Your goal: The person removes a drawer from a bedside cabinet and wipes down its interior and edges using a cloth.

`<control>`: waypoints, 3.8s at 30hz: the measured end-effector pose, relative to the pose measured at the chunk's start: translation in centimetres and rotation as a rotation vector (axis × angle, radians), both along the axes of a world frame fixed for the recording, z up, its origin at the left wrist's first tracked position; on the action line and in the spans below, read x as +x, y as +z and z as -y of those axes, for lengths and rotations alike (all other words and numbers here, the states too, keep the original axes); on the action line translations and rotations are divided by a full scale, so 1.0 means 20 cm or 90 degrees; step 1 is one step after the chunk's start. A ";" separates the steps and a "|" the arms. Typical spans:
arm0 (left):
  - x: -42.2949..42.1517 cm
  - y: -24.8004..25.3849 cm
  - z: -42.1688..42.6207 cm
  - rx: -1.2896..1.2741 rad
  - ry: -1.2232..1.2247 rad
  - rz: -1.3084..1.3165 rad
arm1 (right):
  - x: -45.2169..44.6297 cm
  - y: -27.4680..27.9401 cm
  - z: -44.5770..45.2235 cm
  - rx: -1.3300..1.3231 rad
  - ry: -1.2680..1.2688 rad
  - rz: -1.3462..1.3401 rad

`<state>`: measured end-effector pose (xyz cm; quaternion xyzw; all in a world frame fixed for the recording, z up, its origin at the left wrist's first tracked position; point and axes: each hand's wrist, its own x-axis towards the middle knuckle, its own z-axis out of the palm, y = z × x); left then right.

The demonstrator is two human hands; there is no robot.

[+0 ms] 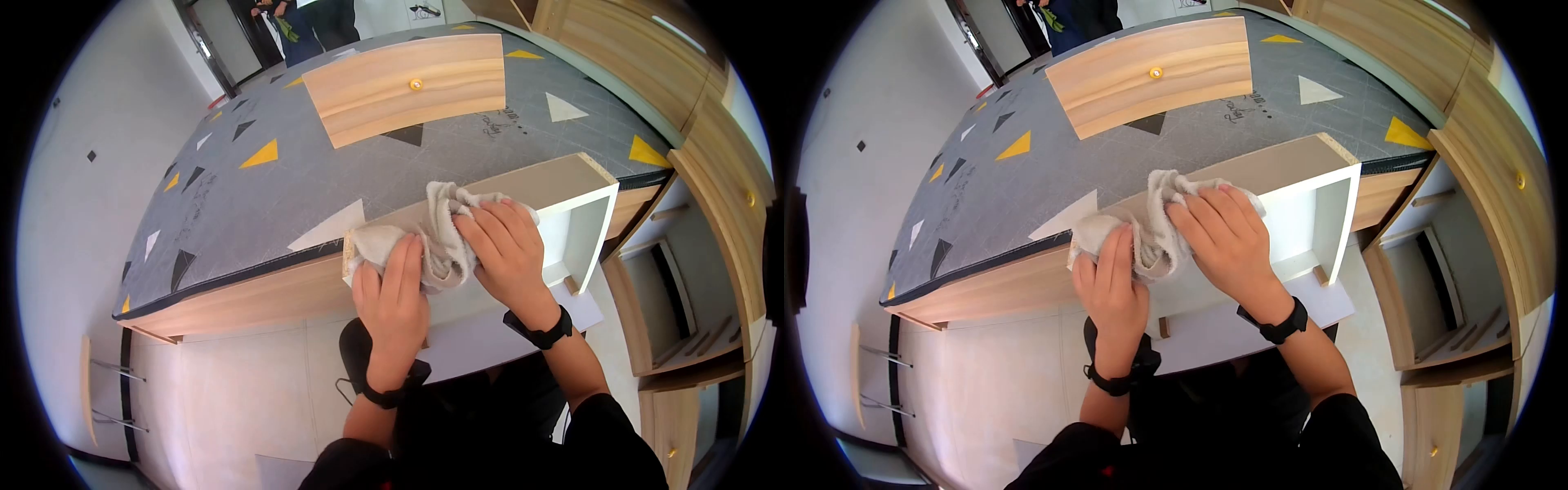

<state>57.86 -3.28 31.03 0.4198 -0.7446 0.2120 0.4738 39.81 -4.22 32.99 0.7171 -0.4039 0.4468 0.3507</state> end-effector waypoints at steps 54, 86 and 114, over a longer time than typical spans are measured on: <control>-0.04 0.03 0.03 -0.026 0.014 0.091 | -0.09 0.01 -0.01 0.023 -0.108 0.098; -0.59 0.04 0.07 -0.018 -0.067 0.060 | -0.55 0.06 -0.03 0.005 -0.104 0.089; 0.10 -0.31 0.05 -0.065 0.113 -0.109 | 0.29 -0.19 0.04 0.010 0.020 -0.030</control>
